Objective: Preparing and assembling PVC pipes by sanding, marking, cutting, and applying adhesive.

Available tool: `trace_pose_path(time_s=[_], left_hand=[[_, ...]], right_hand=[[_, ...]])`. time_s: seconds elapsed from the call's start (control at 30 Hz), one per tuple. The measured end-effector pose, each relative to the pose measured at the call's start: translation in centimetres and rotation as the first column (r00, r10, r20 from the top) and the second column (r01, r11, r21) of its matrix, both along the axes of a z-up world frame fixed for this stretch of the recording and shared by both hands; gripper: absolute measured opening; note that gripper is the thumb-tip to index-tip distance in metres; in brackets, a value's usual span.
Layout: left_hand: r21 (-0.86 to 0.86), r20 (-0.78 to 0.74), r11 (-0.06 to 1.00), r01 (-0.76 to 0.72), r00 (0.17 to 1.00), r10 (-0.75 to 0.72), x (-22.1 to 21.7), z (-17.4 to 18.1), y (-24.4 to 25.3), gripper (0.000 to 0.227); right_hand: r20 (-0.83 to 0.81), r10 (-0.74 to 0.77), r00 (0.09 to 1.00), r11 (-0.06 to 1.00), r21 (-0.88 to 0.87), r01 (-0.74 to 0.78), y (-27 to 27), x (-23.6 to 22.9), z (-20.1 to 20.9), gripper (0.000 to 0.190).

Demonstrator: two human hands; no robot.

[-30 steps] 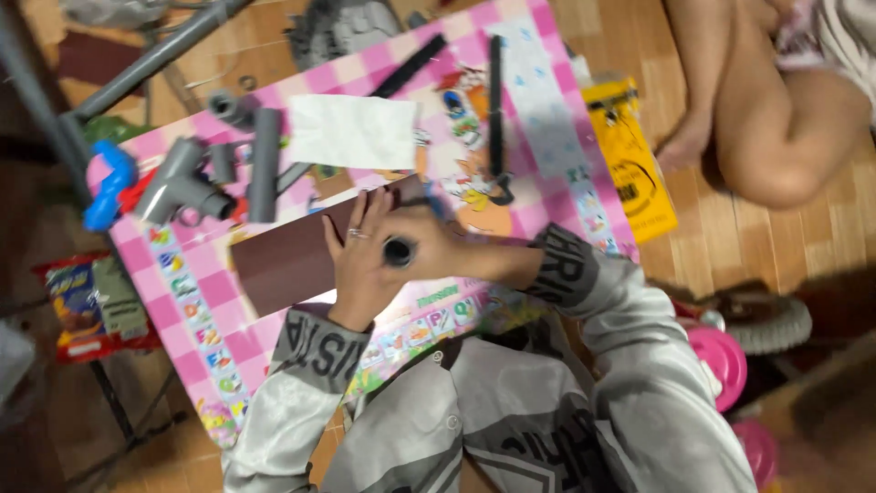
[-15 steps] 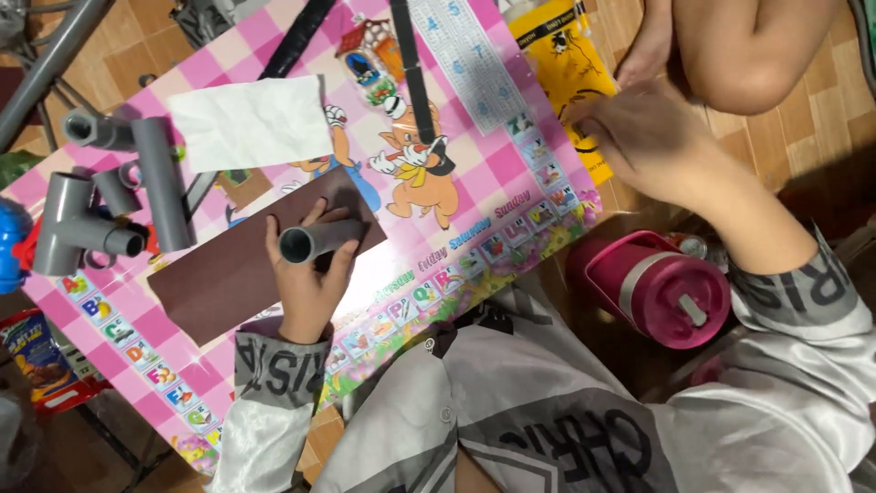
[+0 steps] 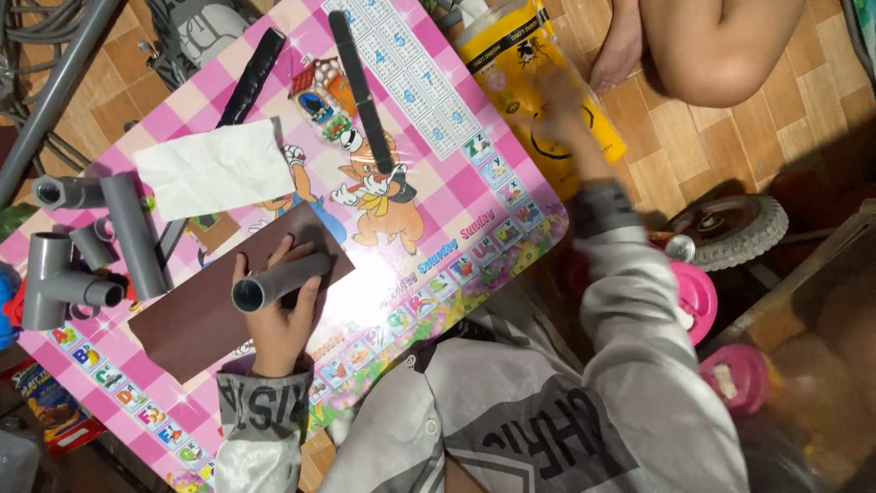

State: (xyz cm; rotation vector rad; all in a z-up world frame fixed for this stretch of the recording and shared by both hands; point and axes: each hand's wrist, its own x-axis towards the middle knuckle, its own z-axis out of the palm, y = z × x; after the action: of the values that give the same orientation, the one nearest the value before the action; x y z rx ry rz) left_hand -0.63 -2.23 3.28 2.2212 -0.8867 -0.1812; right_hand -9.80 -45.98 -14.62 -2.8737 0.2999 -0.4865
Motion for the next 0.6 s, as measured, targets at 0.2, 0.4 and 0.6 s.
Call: trace_pose_path(time_s=[0.2,0.4,0.6], left_hand=[[-0.104,0.06,0.994,0.042,0.998,-0.035,0.4,-1.4,-0.1,0.017],[-0.106,0.055,0.994,0.035,0.998,-0.029,0.4,-1.5,-0.2,0.018],[-0.118,0.093,0.992,0.034,0.995,-0.023,0.6,-1.6,-0.1,0.018]], right_hand=[[-0.676,-0.281,0.682,0.886,0.091,0.455,3.2,-0.4,-5.2,0.065],[-0.697,-0.371,0.614,0.795,0.104,0.598,1.7,-1.4,-7.3,0.081],[0.289,-0.436,0.852,0.684,-0.508,0.523,1.7,2.4,-10.8,0.038]])
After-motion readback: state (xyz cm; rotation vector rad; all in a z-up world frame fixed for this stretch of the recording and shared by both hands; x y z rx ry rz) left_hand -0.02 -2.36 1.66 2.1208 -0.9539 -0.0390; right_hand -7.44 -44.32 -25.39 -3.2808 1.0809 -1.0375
